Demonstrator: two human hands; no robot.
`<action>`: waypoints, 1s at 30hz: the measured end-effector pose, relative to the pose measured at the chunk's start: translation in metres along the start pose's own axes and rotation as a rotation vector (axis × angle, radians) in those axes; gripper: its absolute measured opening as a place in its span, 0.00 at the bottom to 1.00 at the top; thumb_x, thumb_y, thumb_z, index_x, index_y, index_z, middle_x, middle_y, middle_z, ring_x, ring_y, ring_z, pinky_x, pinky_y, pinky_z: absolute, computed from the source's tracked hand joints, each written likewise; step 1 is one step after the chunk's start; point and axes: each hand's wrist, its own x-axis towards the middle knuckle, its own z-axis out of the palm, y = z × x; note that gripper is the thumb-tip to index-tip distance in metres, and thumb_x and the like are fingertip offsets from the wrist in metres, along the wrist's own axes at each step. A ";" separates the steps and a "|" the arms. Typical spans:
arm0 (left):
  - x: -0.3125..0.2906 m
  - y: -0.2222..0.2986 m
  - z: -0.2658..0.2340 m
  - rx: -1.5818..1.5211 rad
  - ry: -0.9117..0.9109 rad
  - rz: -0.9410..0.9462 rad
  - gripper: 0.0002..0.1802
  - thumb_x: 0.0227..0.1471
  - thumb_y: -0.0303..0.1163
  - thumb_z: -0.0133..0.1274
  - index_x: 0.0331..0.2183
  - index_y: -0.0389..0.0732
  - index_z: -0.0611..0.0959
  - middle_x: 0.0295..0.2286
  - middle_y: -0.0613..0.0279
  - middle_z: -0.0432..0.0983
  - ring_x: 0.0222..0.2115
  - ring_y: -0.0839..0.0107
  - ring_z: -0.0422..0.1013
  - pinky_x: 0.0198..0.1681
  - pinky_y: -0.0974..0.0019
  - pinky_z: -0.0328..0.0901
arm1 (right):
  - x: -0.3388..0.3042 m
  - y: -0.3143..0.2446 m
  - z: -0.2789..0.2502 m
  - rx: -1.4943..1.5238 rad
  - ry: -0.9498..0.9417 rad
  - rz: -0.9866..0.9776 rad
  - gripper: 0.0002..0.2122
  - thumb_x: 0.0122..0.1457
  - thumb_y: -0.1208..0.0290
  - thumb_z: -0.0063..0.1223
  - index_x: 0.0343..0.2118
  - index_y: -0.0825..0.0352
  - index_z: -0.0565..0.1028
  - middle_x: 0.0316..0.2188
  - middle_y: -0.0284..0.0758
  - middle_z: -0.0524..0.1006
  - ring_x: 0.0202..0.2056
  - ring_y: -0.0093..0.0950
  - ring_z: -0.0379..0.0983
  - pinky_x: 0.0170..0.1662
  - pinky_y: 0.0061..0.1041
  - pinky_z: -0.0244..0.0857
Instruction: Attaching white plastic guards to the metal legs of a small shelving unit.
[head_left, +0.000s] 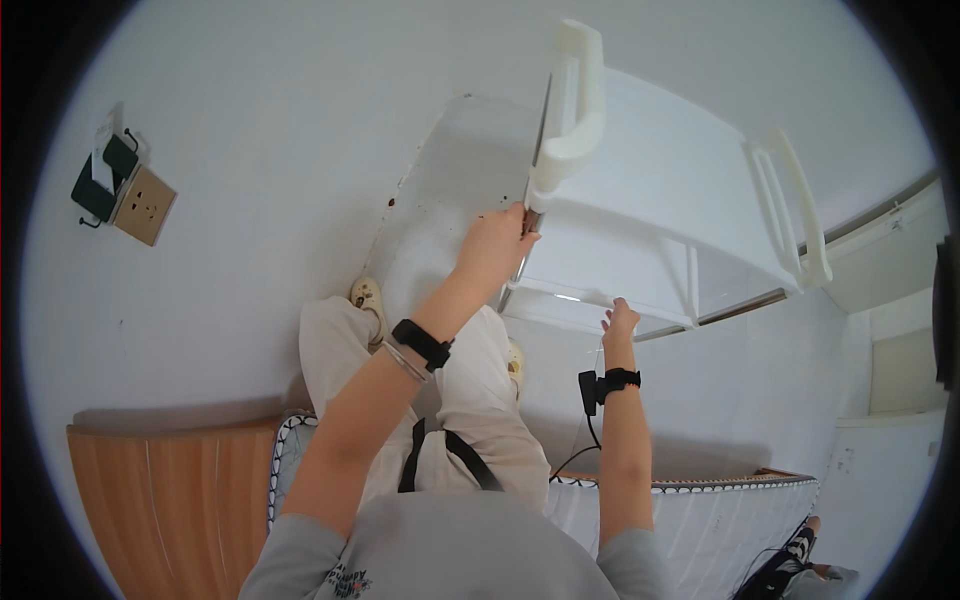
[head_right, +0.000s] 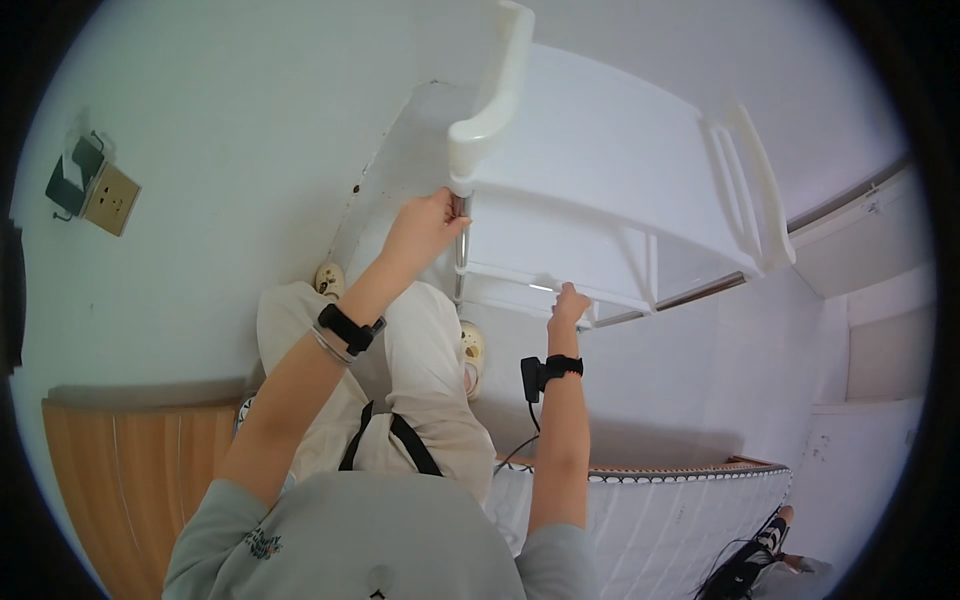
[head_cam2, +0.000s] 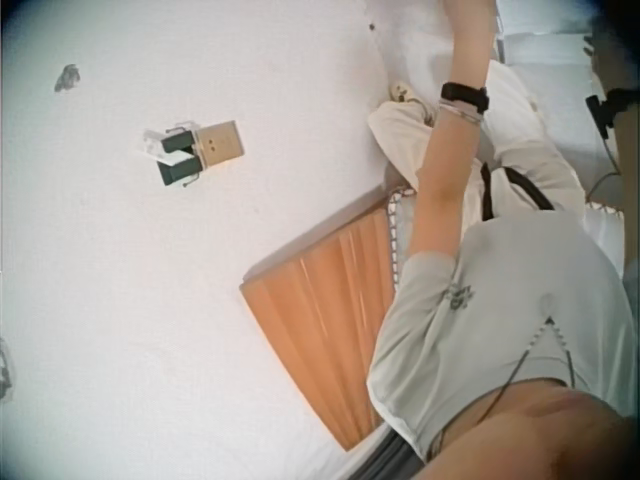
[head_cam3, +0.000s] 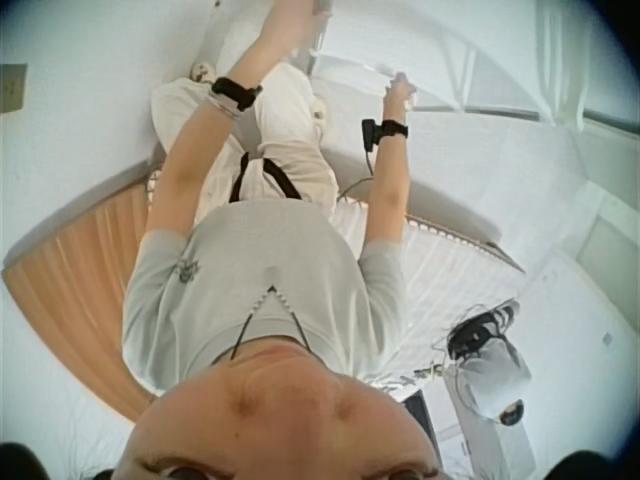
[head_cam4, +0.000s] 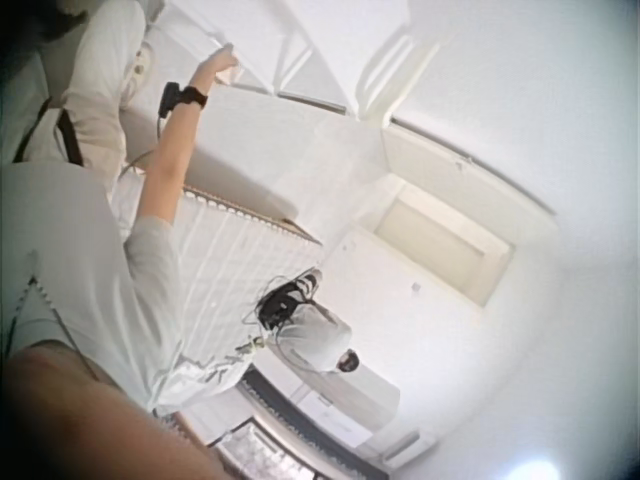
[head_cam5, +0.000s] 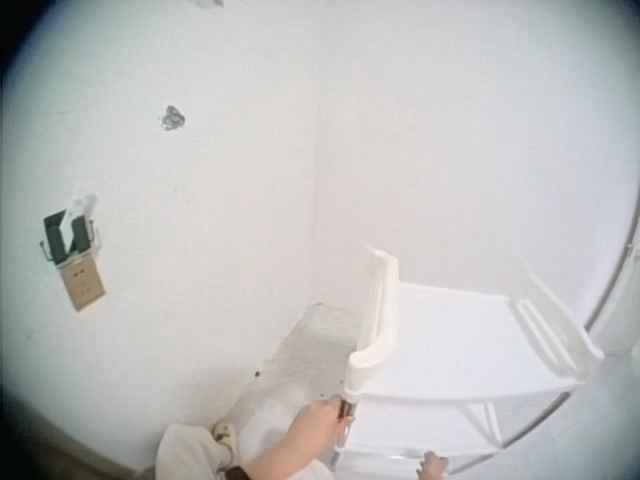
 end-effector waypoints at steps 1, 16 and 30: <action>0.000 0.003 0.003 0.013 -0.008 0.003 0.12 0.39 0.32 0.55 0.24 0.34 0.72 0.19 0.51 0.72 0.23 0.56 0.70 0.25 0.62 0.65 | -0.006 0.001 0.003 -0.007 0.003 -0.008 0.24 0.44 0.73 0.46 0.44 0.73 0.53 0.34 0.43 0.67 0.34 0.34 0.68 0.34 0.34 0.64; -0.022 0.020 -0.018 -0.034 -0.147 0.090 0.12 0.38 0.32 0.51 0.26 0.34 0.70 0.16 0.50 0.70 0.18 0.53 0.68 0.22 0.58 0.64 | -0.075 0.041 0.092 0.515 0.456 -0.001 0.27 0.55 0.58 0.39 0.50 0.70 0.46 0.46 0.49 0.59 0.41 0.41 0.65 0.42 0.41 0.64; -0.036 -0.063 -0.102 -0.110 -0.347 0.287 0.15 0.43 0.34 0.49 0.34 0.37 0.70 0.25 0.52 0.72 0.24 0.57 0.70 0.26 0.60 0.64 | -0.087 0.062 0.091 0.219 0.777 -0.220 0.27 0.57 0.61 0.33 0.55 0.70 0.42 0.46 0.58 0.59 0.45 0.48 0.61 0.43 0.38 0.63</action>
